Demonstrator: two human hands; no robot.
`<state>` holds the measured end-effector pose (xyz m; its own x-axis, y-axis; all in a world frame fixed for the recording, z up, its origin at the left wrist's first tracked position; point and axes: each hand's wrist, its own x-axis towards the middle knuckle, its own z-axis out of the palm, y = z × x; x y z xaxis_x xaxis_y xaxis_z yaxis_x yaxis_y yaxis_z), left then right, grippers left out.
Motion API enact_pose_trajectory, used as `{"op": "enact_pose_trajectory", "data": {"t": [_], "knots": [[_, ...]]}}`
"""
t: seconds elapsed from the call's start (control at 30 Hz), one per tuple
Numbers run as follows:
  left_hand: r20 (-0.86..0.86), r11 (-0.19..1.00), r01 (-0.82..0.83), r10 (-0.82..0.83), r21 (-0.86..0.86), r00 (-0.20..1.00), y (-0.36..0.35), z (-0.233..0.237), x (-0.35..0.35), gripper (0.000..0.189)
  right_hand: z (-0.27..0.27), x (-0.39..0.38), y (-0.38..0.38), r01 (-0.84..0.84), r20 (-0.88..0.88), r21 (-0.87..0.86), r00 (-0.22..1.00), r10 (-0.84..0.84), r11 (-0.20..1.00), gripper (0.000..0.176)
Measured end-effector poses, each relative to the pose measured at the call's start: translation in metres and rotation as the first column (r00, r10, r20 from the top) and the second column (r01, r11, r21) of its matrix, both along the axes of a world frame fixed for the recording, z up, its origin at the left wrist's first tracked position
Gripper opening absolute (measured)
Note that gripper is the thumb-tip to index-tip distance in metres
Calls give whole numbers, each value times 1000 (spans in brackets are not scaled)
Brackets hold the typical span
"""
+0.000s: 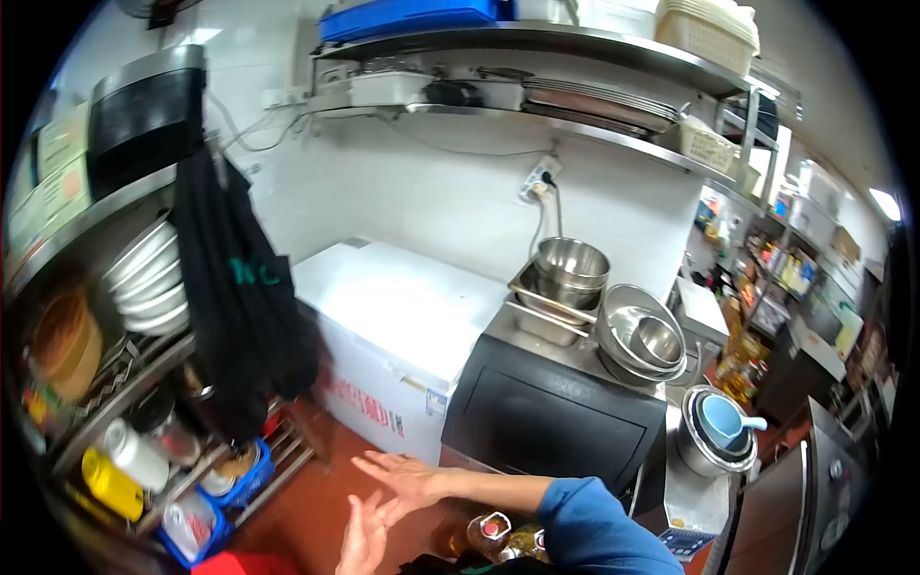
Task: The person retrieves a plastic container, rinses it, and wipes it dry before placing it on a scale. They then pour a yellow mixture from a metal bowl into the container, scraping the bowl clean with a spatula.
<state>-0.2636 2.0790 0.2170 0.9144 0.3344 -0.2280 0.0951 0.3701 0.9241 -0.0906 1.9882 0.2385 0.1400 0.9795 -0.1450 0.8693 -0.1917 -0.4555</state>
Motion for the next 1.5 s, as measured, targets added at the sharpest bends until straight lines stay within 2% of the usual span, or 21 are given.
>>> {"op": "enact_pose_trajectory", "data": {"t": [0.03, 0.07, 0.1, 0.17, 0.2, 0.27, 0.33, 0.37, 0.43, 0.5, 0.53, 0.57, 0.6, 0.73, 0.83, 0.9, 0.97, 1.1, 1.23, 1.33, 1.5], "knots": [[-290, 789, 222, -58, 573, 955, 8, 16, 18, 40, 13, 17, -7, 73, -36, 30, 997, -72, 997, 121], [69, 955, 126, -111, -269, 991, 17, 0, 49, 47, 26, 33, -13, 116, -32, 34, 993, -115, 993, 121], [76, 951, 165, -150, -263, 986, 26, -10, 81, 47, 42, 48, -21, 202, -48, 3, 978, -202, 979, 119], [371, 865, 481, -403, -143, 836, 40, -20, 134, 89, 83, 77, -39, 325, -26, -40, 945, -326, 945, 107], [392, 849, 518, -444, -104, 806, 46, -11, 154, 80, 67, 110, -55, 304, 3, 182, 951, -310, 935, 94], [419, 806, 586, -508, -77, 753, 52, -5, 184, 78, 89, 162, -87, 524, 250, 376, 737, -628, 764, 78], [448, 768, 639, -561, -31, 696, 64, 9, 217, 76, 163, 196, -109, 694, 0, 429, 641, -768, 579, 66], [313, 782, 621, -604, 56, 733, 71, 16, 233, 75, 183, 224, -124, 637, 102, 551, 590, -801, 539, 58], [168, 768, 621, -640, 155, 750, 84, 15, 270, 74, 235, 276, -154, 617, -60, 705, 543, -838, 350, 37], [-92, 504, 478, -612, 720, 785, 99, -14, 313, 75, 308, 298, -166, 486, 52, 847, 332, -942, 218, 28], [-87, 498, 488, -631, 717, 771, 107, -37, 334, 75, 344, 310, -172, 387, 146, 897, 201, -969, 215, 27], [-180, 211, 397, -640, 893, 747, 116, -65, 356, 73, 377, 314, -169, 319, 233, 922, -11, -972, 218, 29], [-264, -104, 256, -619, 961, 739, 119, -80, 377, 72, 408, 316, -165, 249, 294, 939, -230, -928, 236, 33], [-288, -387, -21, -722, 922, 629, 116, -91, 449, 62, 502, 332, -182, 219, 334, 940, -751, -569, 263, 40], [-340, -458, -87, -761, 885, 553, 93, -80, 496, 55, 556, 337, -193, 158, 299, 937, -822, -484, 310, 38], [-166, -295, -205, -860, 933, 483, 82, -70, 512, 50, 584, 350, -194, 75, 223, 957, -809, -544, 282, 30], [-561, -566, 87, -765, 820, 315, 62, -79, 533, 63, 603, 361, -193, 4, 154, 970, -784, -602, 242, 25], [-444, -431, 104, -879, 896, 174, 56, -102, 553, 82, 642, 395, -202, -60, 172, 932, -793, -584, 356, 24], [-561, -523, 206, -784, 827, 265, 58, -54, 531, 66, 667, 429, -192, -95, 107, 934, -844, -525, 343, 36], [-362, -326, 159, -856, 932, 370, 61, -102, 528, 58, 690, 455, -187, -28, 154, 936, -864, -479, 352, 56], [-351, -302, 179, -790, 936, 502, 44, -173, 531, 44, 760, 524, -228, -29, 245, 895, -801, -546, 444, 94]]}}
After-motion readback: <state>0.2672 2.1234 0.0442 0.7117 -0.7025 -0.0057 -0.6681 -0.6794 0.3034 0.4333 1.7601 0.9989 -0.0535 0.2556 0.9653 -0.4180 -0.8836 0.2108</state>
